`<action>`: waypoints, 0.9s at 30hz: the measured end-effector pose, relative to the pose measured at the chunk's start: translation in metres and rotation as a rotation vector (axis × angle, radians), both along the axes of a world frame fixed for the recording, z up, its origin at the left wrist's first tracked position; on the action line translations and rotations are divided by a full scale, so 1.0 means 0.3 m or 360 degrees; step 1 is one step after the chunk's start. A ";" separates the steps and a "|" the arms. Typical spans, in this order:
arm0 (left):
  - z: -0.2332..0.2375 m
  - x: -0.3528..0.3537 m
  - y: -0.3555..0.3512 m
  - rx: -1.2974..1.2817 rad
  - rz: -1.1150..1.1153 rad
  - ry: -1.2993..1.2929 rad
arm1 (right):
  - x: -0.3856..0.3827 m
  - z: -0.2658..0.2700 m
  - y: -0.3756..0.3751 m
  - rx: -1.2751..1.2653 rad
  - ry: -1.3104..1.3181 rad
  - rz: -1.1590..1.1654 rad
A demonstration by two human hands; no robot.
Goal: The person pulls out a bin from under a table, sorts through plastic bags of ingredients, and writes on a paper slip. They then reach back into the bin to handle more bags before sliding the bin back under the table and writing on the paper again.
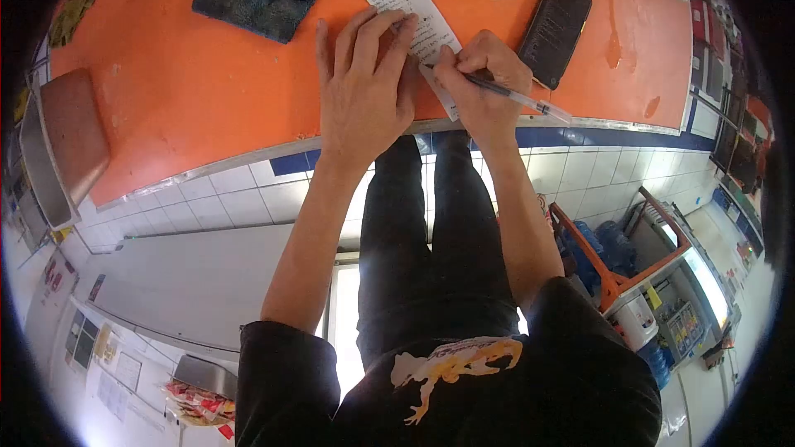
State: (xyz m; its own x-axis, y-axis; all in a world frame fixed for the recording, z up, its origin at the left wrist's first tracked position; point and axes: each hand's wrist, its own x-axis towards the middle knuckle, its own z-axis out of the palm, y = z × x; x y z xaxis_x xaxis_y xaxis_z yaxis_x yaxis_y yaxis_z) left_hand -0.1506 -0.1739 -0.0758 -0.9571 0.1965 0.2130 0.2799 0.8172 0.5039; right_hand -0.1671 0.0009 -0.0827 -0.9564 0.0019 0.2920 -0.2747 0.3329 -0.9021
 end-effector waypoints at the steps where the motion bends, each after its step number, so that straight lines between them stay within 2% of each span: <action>1: -0.003 -0.001 0.000 0.0001 0.0001 -0.0005 | 0.002 -0.001 -0.002 -0.0028 -0.0044 -0.0005; 10: -0.007 -0.002 0.000 0.0002 -0.0001 0.0007 | -0.001 0.001 -0.001 0.0097 0.0028 -0.0047; 27: -0.001 0.003 -0.001 0.0091 0.0009 0.0012 | 0.000 -0.005 0.001 0.0030 0.0073 -0.0066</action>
State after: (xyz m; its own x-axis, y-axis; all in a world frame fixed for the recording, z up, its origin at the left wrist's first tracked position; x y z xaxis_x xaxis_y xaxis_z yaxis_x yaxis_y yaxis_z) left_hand -0.1497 -0.1742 -0.0761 -0.9565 0.1780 0.2312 0.2792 0.7886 0.5479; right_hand -0.1672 0.0011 -0.0843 -0.9412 0.0351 0.3360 -0.3015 0.3614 -0.8823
